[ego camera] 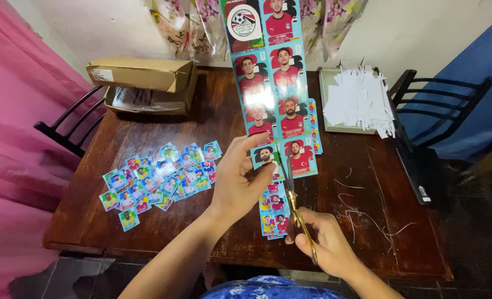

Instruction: Cutting individual stickers from printed sheets using scissors.

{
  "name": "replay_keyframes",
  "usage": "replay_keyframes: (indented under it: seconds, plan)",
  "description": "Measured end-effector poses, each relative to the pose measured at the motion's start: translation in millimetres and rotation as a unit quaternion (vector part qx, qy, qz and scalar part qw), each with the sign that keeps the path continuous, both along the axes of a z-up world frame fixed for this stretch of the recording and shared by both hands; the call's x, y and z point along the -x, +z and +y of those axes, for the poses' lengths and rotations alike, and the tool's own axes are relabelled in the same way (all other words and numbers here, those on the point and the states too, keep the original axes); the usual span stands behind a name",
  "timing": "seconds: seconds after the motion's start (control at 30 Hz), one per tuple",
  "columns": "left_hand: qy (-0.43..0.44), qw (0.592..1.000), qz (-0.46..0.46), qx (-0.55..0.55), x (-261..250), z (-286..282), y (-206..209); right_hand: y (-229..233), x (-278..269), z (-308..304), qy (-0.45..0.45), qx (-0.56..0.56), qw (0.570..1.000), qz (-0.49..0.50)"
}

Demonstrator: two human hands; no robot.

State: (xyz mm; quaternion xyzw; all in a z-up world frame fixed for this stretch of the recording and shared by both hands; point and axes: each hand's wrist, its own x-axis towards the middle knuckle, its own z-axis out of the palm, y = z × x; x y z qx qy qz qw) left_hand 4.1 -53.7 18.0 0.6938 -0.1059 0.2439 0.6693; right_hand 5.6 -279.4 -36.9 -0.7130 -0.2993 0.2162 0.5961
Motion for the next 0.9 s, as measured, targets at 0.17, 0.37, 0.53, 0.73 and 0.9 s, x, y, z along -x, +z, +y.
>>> replay_keyframes:
  seconds: [0.17, 0.37, 0.53, 0.73, 0.9]
  plan:
    - [-0.001, 1.000, 0.007, 0.001, -3, 1, -3, 1, -3, 3, -0.003, -0.002, 1.000, -0.013]
    - [-0.001, 1.000, 0.021, -0.001, -4, 1, -1, 7, -4, 5, -0.004, -0.002, 1.000, -0.009]
    - [-0.007, 1.000, 0.024, 0.000, -3, 2, -1, 1, -3, 3, -0.014, -0.002, 1.000, -0.002]
    - [-0.013, 1.000, 0.005, 0.000, -2, 2, -3, -12, 0, 0, -0.035, 0.009, 0.999, -0.014]
    - [-0.027, 0.999, -0.005, 0.021, 1, 2, -3, -20, 6, 1, -0.053, -0.002, 0.999, 0.000]
